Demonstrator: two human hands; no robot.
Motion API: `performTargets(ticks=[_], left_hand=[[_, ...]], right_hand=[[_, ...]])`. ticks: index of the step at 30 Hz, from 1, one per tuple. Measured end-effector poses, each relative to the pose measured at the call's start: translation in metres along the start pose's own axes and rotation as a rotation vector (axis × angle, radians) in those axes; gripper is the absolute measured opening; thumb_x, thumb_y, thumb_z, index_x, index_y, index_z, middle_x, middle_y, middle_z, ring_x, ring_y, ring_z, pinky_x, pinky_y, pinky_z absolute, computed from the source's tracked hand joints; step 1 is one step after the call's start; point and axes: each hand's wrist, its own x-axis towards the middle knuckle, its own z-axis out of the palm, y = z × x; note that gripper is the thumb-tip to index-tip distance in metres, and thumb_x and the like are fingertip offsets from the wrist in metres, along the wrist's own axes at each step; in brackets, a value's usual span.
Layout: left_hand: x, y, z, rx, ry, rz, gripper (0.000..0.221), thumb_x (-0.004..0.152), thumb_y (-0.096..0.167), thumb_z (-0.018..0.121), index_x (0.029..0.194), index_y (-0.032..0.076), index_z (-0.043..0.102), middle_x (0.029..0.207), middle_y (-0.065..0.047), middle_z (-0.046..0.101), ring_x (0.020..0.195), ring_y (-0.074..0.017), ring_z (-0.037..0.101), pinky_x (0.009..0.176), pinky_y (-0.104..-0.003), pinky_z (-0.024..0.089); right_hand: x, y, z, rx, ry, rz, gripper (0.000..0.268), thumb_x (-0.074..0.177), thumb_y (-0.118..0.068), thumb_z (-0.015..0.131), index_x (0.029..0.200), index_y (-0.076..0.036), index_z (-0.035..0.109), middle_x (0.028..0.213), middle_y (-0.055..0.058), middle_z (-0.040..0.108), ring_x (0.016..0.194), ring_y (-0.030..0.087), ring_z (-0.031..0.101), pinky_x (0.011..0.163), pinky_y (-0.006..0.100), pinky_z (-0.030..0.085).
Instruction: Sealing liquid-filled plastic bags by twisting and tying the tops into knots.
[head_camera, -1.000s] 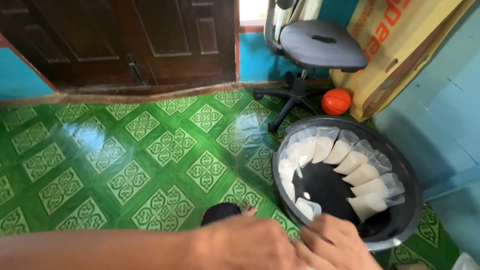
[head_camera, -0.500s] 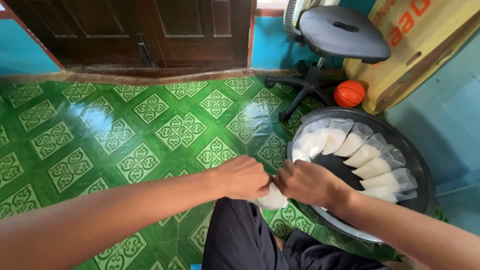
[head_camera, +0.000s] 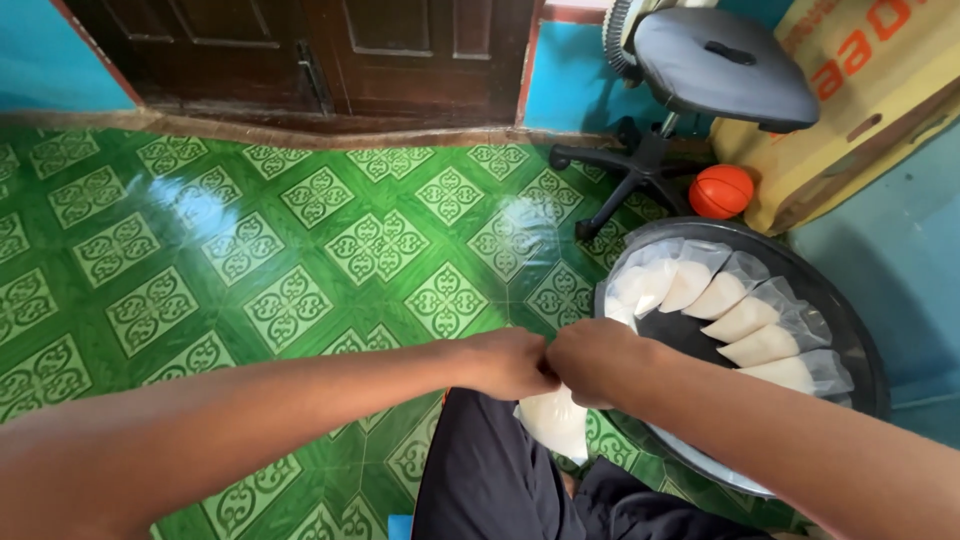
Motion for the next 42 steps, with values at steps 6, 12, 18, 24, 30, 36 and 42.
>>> performTargets(ticks=[6, 12, 18, 24, 30, 36, 42], left_hand=[[-0.003, -0.016, 0.024, -0.111, -0.033, -0.041, 0.057, 0.077, 0.053, 0.060, 0.078, -0.003, 0.068, 0.084, -0.026, 0.069, 0.095, -0.0442, 0.066, 0.077, -0.055, 0.053], [-0.038, -0.003, 0.045, -0.391, 0.069, -0.177, 0.050, 0.082, 0.042, 0.053, 0.089, -0.004, 0.071, 0.091, -0.020, 0.070, 0.088, -0.0322, 0.067, 0.073, -0.039, 0.051], [-0.041, -0.026, 0.072, -0.640, 0.180, -0.318, 0.037, 0.085, 0.033, 0.050, 0.071, 0.004, 0.067, 0.078, -0.010, 0.067, 0.069, -0.0210, 0.059, 0.065, -0.031, 0.047], [-0.019, -0.072, 0.107, -0.647, 0.212, -0.302, 0.029, 0.080, 0.027, 0.051, 0.073, 0.004, 0.068, 0.068, -0.010, 0.062, 0.053, -0.0223, 0.050, 0.050, -0.033, 0.038], [-0.004, -0.095, 0.124, -0.501, 0.263, -0.267, 0.032, 0.083, 0.030, 0.050, 0.077, 0.005, 0.070, 0.075, -0.010, 0.067, 0.063, -0.0248, 0.058, 0.059, -0.035, 0.046], [0.002, -0.102, 0.121, -0.414, 0.364, -0.283, 0.033, 0.085, 0.030, 0.050, 0.082, 0.004, 0.071, 0.083, -0.013, 0.070, 0.064, -0.0283, 0.061, 0.059, -0.038, 0.049], [-0.010, -0.108, 0.114, -0.412, 0.445, -0.243, 0.034, 0.084, 0.031, 0.052, 0.081, 0.002, 0.069, 0.082, -0.015, 0.070, 0.067, -0.0313, 0.062, 0.061, -0.039, 0.051]], right_hand=[[0.017, -0.025, 0.012, -0.053, -0.089, 0.030, 0.005, 0.078, -0.016, 0.076, 0.075, -0.017, 0.072, 0.076, 0.001, 0.069, 0.076, 0.024, 0.071, 0.062, 0.041, 0.058], [0.005, -0.024, -0.035, 0.136, -0.442, -0.024, 0.018, 0.084, -0.015, 0.056, 0.081, -0.016, 0.074, 0.078, -0.003, 0.070, 0.069, 0.016, 0.062, 0.064, 0.032, 0.053], [0.009, 0.000, 0.027, 1.052, -0.561, -0.019, 0.019, 0.086, -0.011, 0.054, 0.076, -0.001, 0.068, 0.057, 0.002, 0.053, 0.048, 0.012, 0.040, 0.045, 0.024, 0.035], [0.007, -0.021, 0.052, 1.370, -0.393, 0.029, 0.027, 0.092, -0.011, 0.053, 0.073, 0.003, 0.067, 0.057, 0.004, 0.053, 0.048, 0.012, 0.041, 0.045, 0.024, 0.034], [0.021, -0.035, 0.072, 1.434, -0.262, 0.165, 0.028, 0.088, -0.013, 0.060, 0.072, 0.007, 0.072, 0.057, 0.008, 0.057, 0.045, 0.014, 0.044, 0.041, 0.025, 0.034], [0.043, -0.040, 0.083, 1.451, -0.166, 0.277, 0.027, 0.085, -0.013, 0.060, 0.072, 0.006, 0.074, 0.059, 0.010, 0.060, 0.048, 0.016, 0.048, 0.042, 0.026, 0.037], [0.038, -0.044, 0.049, 1.391, -0.146, 0.215, 0.029, 0.084, -0.013, 0.060, 0.071, 0.009, 0.075, 0.056, 0.009, 0.058, 0.046, 0.016, 0.045, 0.041, 0.027, 0.036]])
